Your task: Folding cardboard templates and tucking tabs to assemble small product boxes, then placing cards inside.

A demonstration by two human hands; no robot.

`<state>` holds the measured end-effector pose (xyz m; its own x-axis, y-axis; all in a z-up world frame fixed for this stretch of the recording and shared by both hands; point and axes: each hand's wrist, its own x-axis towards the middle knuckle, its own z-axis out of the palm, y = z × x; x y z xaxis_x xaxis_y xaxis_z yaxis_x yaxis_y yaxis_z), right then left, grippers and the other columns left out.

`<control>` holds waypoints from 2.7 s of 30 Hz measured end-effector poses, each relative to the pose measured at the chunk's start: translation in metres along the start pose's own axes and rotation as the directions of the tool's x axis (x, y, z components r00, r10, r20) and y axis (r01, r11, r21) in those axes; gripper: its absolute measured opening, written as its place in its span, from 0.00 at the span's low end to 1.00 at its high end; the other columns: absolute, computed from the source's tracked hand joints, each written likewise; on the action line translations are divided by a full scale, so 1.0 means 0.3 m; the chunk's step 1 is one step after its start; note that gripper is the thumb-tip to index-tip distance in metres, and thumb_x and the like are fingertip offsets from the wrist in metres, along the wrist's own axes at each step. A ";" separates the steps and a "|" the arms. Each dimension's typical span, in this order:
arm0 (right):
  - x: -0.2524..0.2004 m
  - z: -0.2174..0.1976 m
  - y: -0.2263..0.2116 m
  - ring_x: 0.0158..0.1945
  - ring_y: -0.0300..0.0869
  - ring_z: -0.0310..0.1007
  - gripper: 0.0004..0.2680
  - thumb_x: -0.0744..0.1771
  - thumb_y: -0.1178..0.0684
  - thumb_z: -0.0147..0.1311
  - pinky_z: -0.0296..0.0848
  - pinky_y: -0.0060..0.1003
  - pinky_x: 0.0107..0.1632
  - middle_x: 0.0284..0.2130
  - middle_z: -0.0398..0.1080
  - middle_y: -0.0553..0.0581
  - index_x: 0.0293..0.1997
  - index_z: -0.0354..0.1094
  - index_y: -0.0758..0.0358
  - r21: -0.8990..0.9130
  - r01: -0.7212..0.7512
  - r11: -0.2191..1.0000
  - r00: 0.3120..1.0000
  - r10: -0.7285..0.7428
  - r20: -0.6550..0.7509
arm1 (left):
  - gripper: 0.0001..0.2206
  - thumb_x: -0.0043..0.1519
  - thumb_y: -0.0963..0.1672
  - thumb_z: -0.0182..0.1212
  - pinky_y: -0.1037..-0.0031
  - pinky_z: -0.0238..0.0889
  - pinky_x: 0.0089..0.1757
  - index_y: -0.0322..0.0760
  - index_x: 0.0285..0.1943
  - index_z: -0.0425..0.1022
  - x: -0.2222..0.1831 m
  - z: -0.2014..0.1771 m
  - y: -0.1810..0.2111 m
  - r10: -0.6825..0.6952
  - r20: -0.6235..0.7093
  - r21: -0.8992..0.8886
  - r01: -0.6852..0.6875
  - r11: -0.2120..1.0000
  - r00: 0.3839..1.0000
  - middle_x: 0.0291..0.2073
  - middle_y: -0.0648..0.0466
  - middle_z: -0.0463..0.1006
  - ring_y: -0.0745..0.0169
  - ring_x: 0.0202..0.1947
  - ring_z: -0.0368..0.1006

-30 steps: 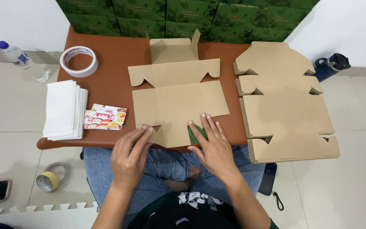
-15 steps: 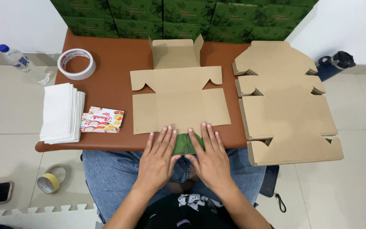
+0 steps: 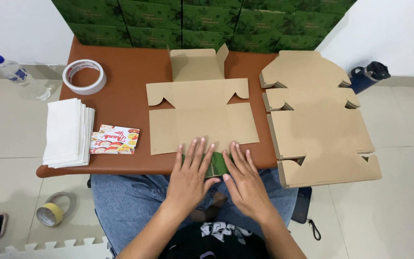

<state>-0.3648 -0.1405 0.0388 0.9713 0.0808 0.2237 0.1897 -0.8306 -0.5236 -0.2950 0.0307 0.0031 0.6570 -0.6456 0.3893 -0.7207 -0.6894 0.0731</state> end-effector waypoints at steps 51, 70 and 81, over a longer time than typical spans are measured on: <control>0.280 0.108 0.088 0.77 0.55 0.29 0.29 0.69 0.31 0.32 0.28 0.56 0.72 0.73 0.40 0.72 0.74 0.46 0.64 -0.319 -0.106 0.942 0.992 0.124 0.037 | 0.44 0.58 0.61 0.57 0.48 0.41 0.66 0.20 0.70 0.56 -0.107 -0.110 -0.041 -0.268 -0.076 -0.090 0.261 0.961 0.960 0.64 0.33 0.63 0.37 0.69 0.55; 0.139 0.098 0.071 0.77 0.57 0.32 0.27 0.70 0.33 0.32 0.29 0.58 0.72 0.73 0.42 0.73 0.74 0.46 0.64 -0.322 -0.067 0.944 0.998 0.069 -0.006 | 0.32 0.62 0.41 0.45 0.55 0.56 0.65 0.33 0.77 0.41 -0.167 -0.177 -0.012 -0.570 0.521 -0.842 0.273 -0.465 0.635 0.66 0.39 0.58 0.45 0.68 0.62; 0.135 0.108 0.080 0.77 0.56 0.32 0.27 0.70 0.33 0.32 0.29 0.57 0.72 0.73 0.41 0.73 0.75 0.46 0.63 -0.322 -0.059 0.945 0.998 0.050 -0.036 | 0.31 0.60 0.42 0.43 0.59 0.49 0.67 0.36 0.76 0.46 -0.138 -0.214 0.030 -0.692 0.587 -0.805 0.219 -0.551 0.419 0.63 0.47 0.54 0.52 0.67 0.55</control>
<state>-0.3164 -0.1394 0.0086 0.9738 0.0193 0.2266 0.0757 -0.9670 -0.2432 -0.3429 0.0724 0.0466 0.9041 0.0139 -0.4271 0.3629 0.5026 0.7847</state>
